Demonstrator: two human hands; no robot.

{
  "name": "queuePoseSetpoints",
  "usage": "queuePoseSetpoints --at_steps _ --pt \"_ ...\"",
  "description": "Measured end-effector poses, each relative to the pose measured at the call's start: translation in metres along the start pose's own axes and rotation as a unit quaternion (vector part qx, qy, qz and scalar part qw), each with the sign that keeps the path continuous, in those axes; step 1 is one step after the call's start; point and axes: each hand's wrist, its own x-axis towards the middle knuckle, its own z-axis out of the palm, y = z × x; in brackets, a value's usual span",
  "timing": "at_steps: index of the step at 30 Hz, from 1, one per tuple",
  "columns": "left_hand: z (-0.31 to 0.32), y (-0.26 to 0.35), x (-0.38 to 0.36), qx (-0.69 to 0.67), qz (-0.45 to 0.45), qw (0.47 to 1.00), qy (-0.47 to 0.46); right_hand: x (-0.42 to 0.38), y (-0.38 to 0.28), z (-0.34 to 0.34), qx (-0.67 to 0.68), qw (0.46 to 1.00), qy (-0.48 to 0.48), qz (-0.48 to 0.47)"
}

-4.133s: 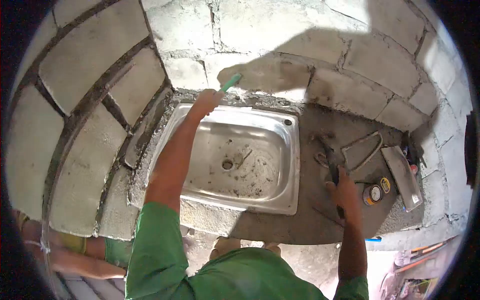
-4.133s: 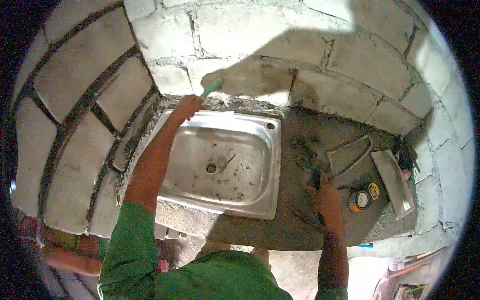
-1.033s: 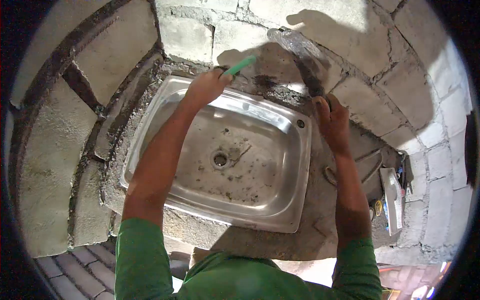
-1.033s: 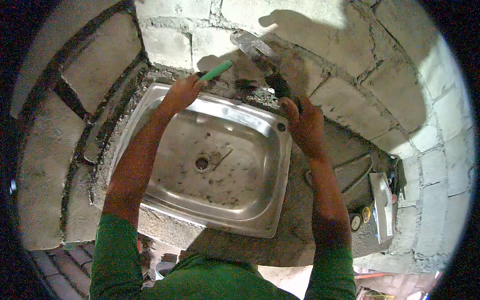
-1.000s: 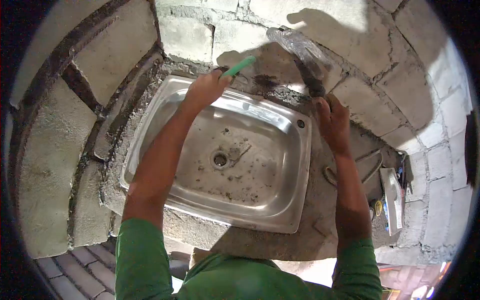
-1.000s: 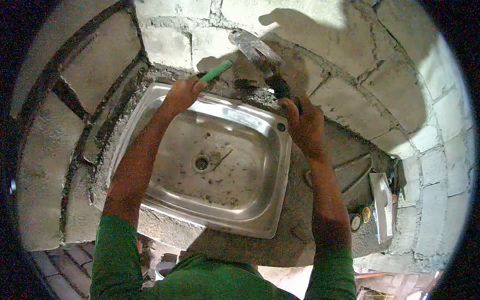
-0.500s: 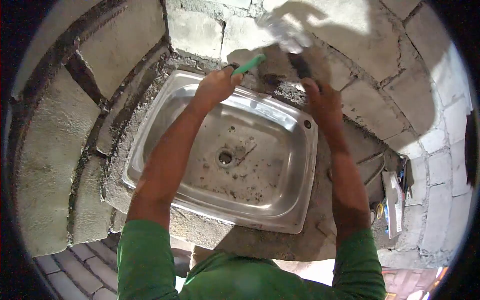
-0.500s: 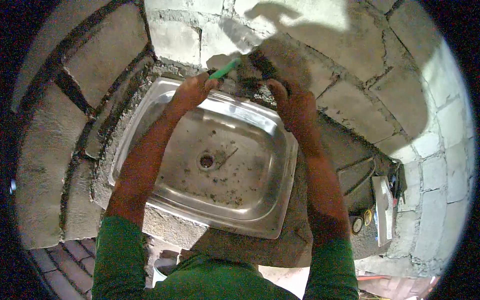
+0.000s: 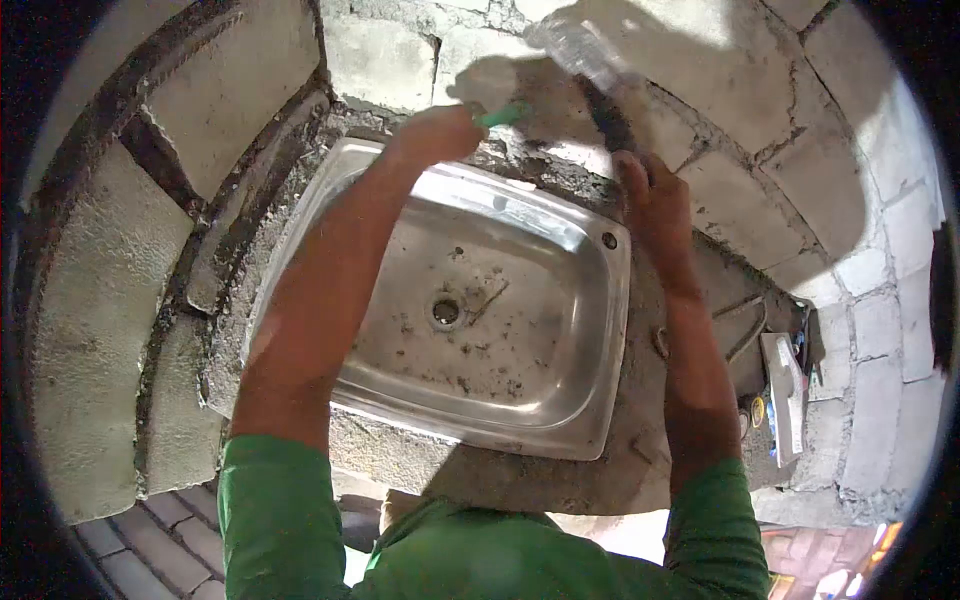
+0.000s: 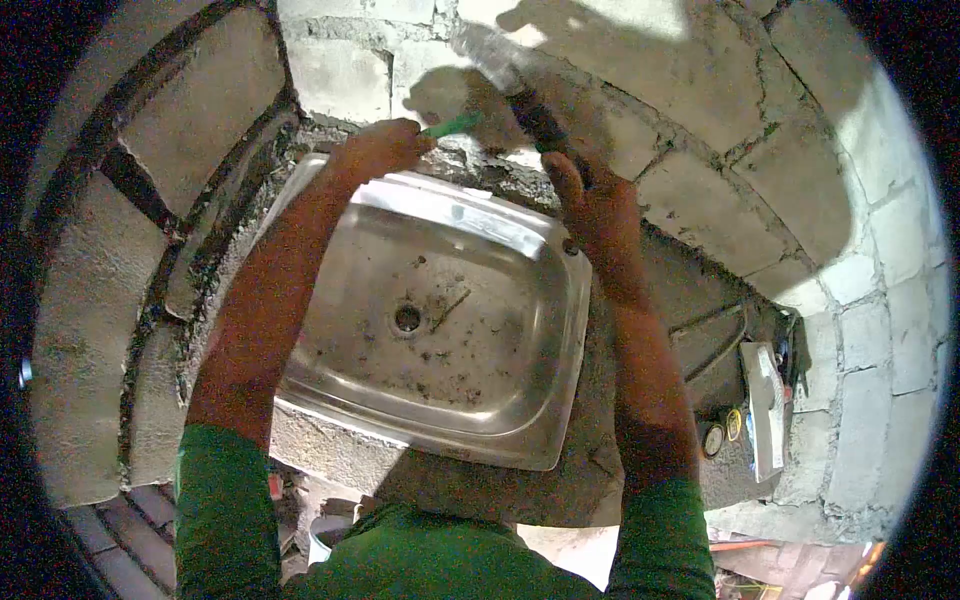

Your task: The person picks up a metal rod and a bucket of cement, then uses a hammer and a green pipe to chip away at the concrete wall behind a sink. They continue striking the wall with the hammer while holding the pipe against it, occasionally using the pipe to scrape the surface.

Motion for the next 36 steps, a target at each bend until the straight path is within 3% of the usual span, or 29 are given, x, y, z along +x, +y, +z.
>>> queuePoseSetpoints --at_steps 2,4,5,7,9,10,12,14,16,18,22,24,25,28,30,35,36 --pt "-0.011 0.0 -0.001 -0.003 0.005 1.0 -0.018 0.006 -0.014 -0.008 0.016 0.995 0.047 -0.09" --pt "-0.022 0.009 -0.006 -0.004 -0.008 0.999 -0.051 0.005 -0.032 -0.021 0.042 0.998 -0.009 0.055" --pt "-0.006 0.001 -0.006 -0.009 -0.008 0.999 -0.053 0.002 -0.032 -0.021 0.038 0.998 -0.013 0.056" --pt "0.042 -0.034 -0.009 -0.127 -0.02 0.991 0.029 -0.001 -0.031 -0.017 0.083 0.987 -0.054 0.126" --pt "0.092 -0.063 -0.049 -0.44 -0.095 0.891 -0.063 -0.012 -0.019 -0.012 0.069 0.99 -0.056 0.112" --pt "0.092 -0.057 -0.06 -0.435 -0.092 0.894 -0.062 -0.016 -0.01 -0.008 0.049 0.991 -0.065 0.11" --pt "0.098 -0.039 -0.087 -0.531 -0.175 0.828 0.036 -0.027 0.005 -0.004 0.034 0.99 -0.068 0.122" --pt "0.06 -0.035 -0.084 -0.457 -0.184 0.87 -0.026 -0.032 0.015 -0.001 0.022 0.99 -0.074 0.115" --pt "0.047 -0.026 -0.064 -0.415 -0.214 0.883 -0.044 -0.034 0.019 0.005 0.008 0.998 -0.054 0.021" --pt "0.058 -0.034 -0.042 -0.226 -0.034 0.97 0.078 -0.035 0.021 0.01 0.031 0.999 -0.042 -0.011" --pt "0.065 -0.058 -0.029 -0.14 -0.001 0.983 0.121 -0.036 0.006 0.0 0.007 0.999 -0.03 0.024" --pt "0.053 -0.087 -0.036 -0.044 0.014 0.993 0.106 -0.039 -0.002 -0.013 -0.001 0.999 -0.033 0.038" --pt "0.033 -0.088 -0.04 -0.054 -0.015 0.997 0.046 -0.042 -0.002 -0.018 -0.01 0.998 -0.035 0.055" --pt "0.016 -0.077 -0.044 -0.005 -0.023 0.999 0.031 -0.054 0.019 -0.022 0.039 0.988 -0.059 0.136" --pt "0.027 -0.065 -0.03 -0.054 0.006 0.994 0.091 -0.051 0.007 -0.018 0.07 0.986 -0.055 0.143" --pt "0.029 -0.032 -0.028 -0.046 -0.038 0.997 0.057 -0.049 0.015 -0.009 0.056 0.985 -0.063 0.153" --pt "0.031 -0.032 -0.028 -0.022 -0.035 0.997 0.064 -0.048 0.017 -0.01 0.05 0.991 -0.054 0.115"
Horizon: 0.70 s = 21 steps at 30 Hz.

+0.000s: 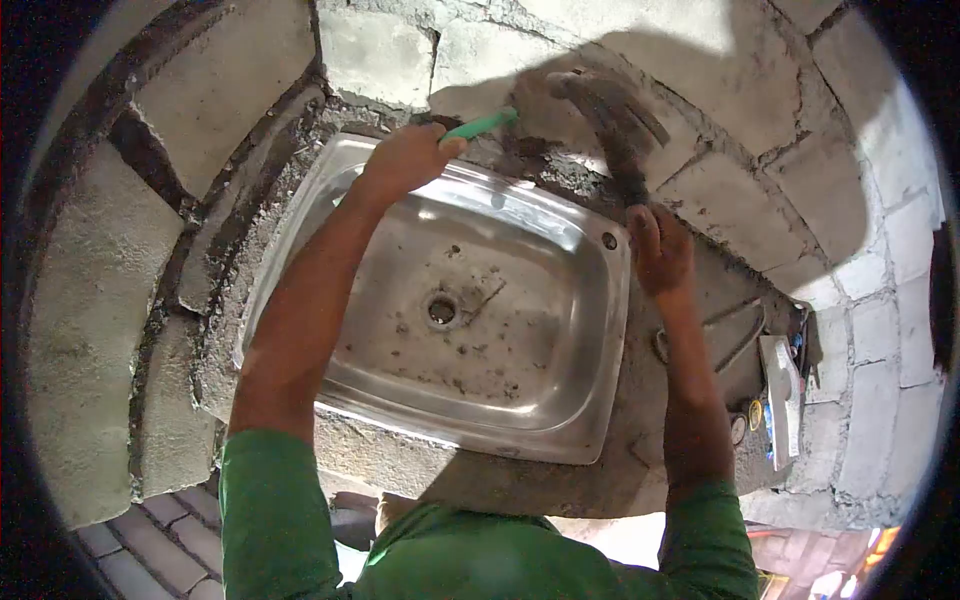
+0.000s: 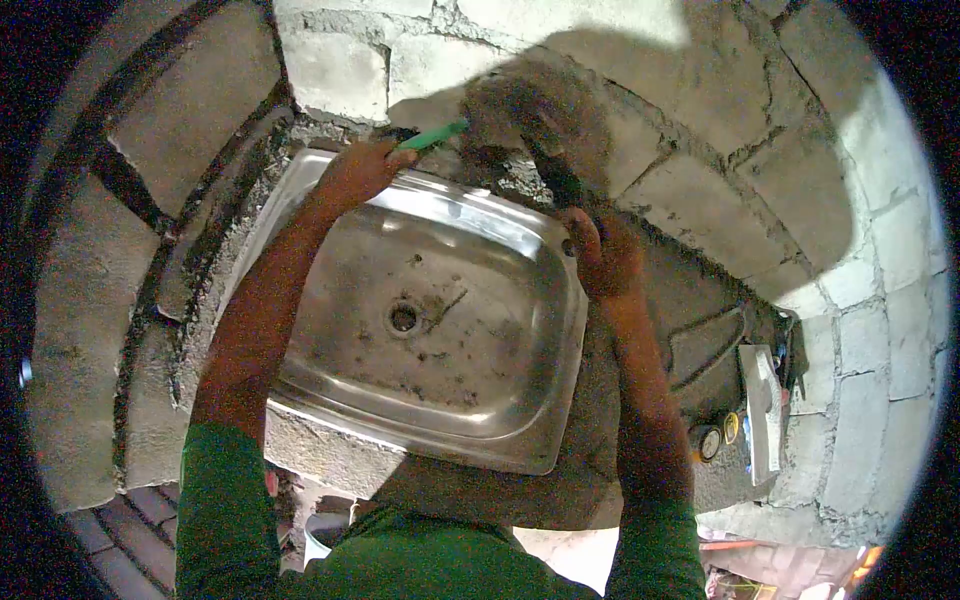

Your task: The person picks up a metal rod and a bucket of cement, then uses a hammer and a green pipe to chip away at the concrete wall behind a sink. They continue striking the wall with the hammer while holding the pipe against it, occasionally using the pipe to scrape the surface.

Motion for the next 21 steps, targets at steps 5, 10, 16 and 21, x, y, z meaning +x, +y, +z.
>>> queuePoseSetpoints --at_steps 5,10,16,21 --pt "0.01 -0.008 0.0 0.044 0.035 0.997 0.054 0.005 -0.014 -0.004 0.02 0.999 -0.006 -0.048" --pt "0.016 -0.011 -0.003 0.02 0.036 0.998 0.053 0.02 0.011 0.024 -0.117 0.992 0.003 -0.049" --pt "0.016 0.0 -0.005 0.032 0.026 0.997 0.062 0.06 0.009 0.054 -0.206 0.974 -0.092 -0.013" --pt "0.014 -0.004 -0.004 0.004 0.0 0.999 0.032 0.031 0.016 0.041 -0.087 0.994 -0.047 -0.042"
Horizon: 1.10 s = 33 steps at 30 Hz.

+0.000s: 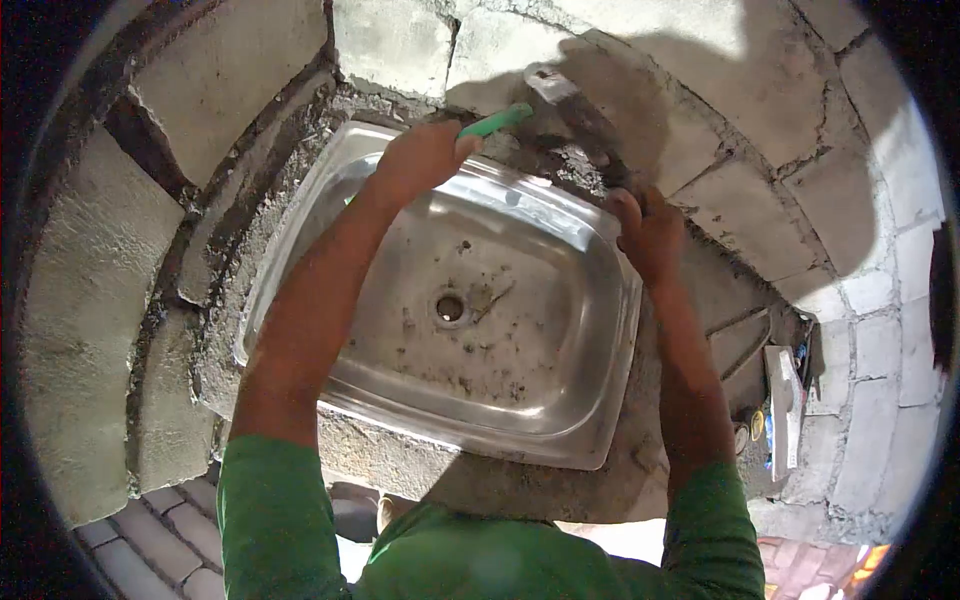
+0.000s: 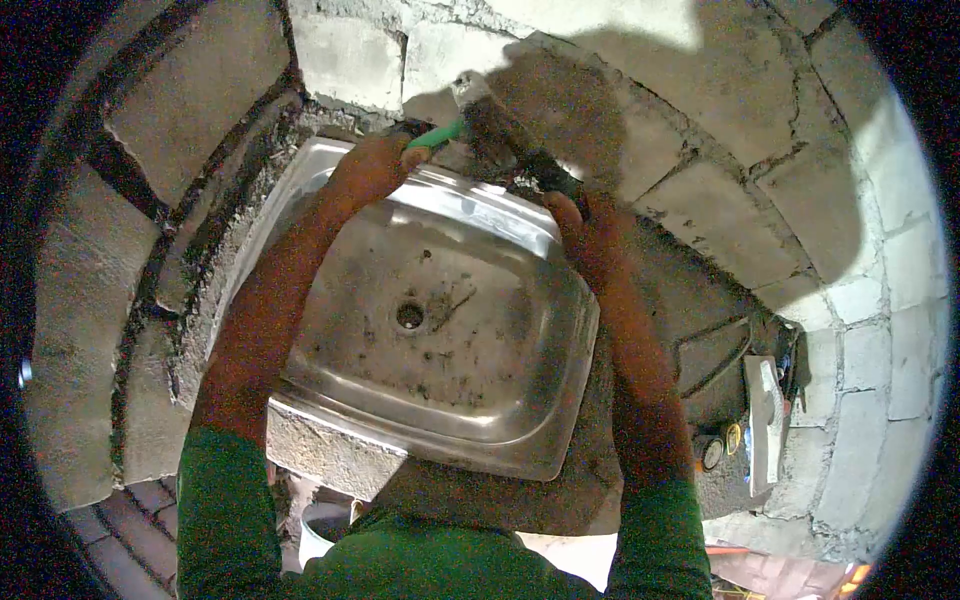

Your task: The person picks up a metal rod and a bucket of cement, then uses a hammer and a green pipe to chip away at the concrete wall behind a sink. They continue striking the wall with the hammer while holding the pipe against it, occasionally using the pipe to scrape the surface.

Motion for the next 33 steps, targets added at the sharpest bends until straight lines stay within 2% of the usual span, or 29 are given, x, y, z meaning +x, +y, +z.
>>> queuePoseSetpoints --at_steps 2,4,5,7,8,10,11,13,14,15,17,20,21,25,28,30,31,33 --pt "-0.004 0.0 0.007 0.003 -0.002 1.0 -0.028 0.004 0.003 0.002 0.034 0.999 0.018 0.018" --pt "0.003 0.0 0.0 -0.001 -0.005 1.0 0.008 0.01 0.004 0.013 -0.004 0.99 0.083 -0.118" --pt "0.009 -0.003 0.001 -0.001 -0.002 1.0 0.008 0.016 0.0 0.012 -0.006 0.989 0.086 -0.116" --pt "0.014 -0.008 0.008 -0.022 -0.003 1.0 0.018 0.031 -0.011 0.007 -0.053 0.999 0.013 -0.001" --pt "0.007 -0.005 0.01 -0.02 -0.002 1.0 0.022 0.034 -0.027 -0.002 -0.052 0.998 0.017 -0.003" --pt "0.004 0.0 0.004 -0.029 -0.019 0.999 -0.007 0.025 -0.052 -0.021 0.029 0.999 0.01 0.041" --pt "0.002 0.001 0.003 -0.022 -0.021 1.0 -0.007 0.02 -0.056 -0.026 0.028 0.999 0.01 0.04" --pt "0.002 0.002 0.002 -0.026 -0.027 0.999 -0.015 0.005 -0.059 -0.032 0.158 0.982 0.085 -0.062" --pt "0.001 0.001 0.003 -0.026 -0.028 0.999 -0.019 0.006 -0.041 -0.018 0.159 0.982 0.085 -0.063" --pt "0.002 -0.001 0.004 -0.026 -0.028 0.999 -0.018 0.006 -0.007 0.007 0.091 0.978 0.112 -0.148" --pt "0.003 -0.003 0.004 -0.033 -0.011 0.999 -0.009 0.015 -0.016 0.004 -0.065 0.994 0.034 -0.075" --pt "-0.002 0.005 0.005 -0.032 -0.032 0.999 -0.027 0.043 -0.029 -0.001 -0.028 0.999 0.024 -0.03" --pt "-0.001 0.004 0.001 -0.052 -0.017 0.999 -0.004 0.042 -0.027 -0.001 -0.017 0.993 0.078 -0.083" --pt "0.002 0.0 0.005 -0.037 -0.031 0.998 -0.027 0.015 -0.04 -0.023 0.033 0.989 0.091 -0.108" --pt "0.001 0.0 0.005 -0.042 -0.028 0.998 -0.029 0.0 -0.01 -0.011 -0.117 0.966 0.154 -0.173" --pt "0.012 -0.009 0.011 -0.055 -0.012 0.998 -0.017 0.015 -0.012 -0.002 -0.063 0.997 -0.02 -0.04" --pt "0.013 -0.008 0.011 -0.067 0.002 0.998 -0.004 0.026 -0.019 -0.003 -0.094 0.99 -0.094 0.046" --pt "0.014 -0.008 0.016 -0.041 -0.001 0.999 -0.003 0.033 -0.019 -0.008 -0.085 0.994 -0.053 0.034"
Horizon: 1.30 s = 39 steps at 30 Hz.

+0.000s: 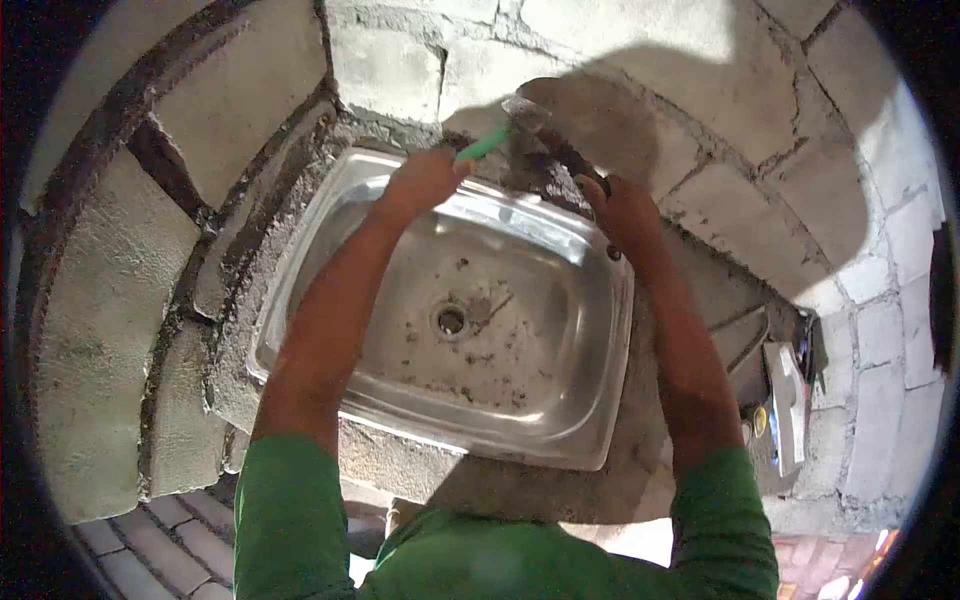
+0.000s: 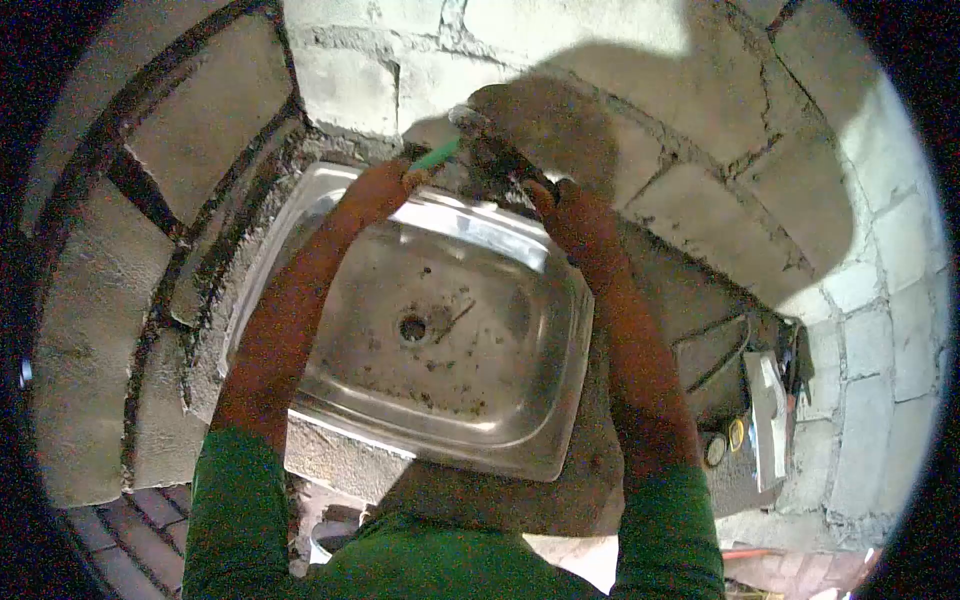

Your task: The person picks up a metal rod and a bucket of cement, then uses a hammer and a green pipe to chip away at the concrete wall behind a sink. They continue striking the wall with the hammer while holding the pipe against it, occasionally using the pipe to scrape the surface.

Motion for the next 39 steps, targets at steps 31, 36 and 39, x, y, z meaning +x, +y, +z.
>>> queuePoseSetpoints --at_steps 31,36,39 --pt "-0.122 -0.009 -0.033 -0.043 -0.071 0.986 -0.141 -0.087 0.046 -0.024 0.102 0.959 0.246 -0.093" --pt "-0.073 0.01 -0.027 0.024 0.039 0.997 -0.061 -0.069 0.03 -0.024 0.076 0.992 0.07 -0.066" --pt "-0.055 0.008 -0.004 0.052 0.047 0.996 -0.054 -0.058 0.008 -0.026 0.091 0.993 0.032 0.07"
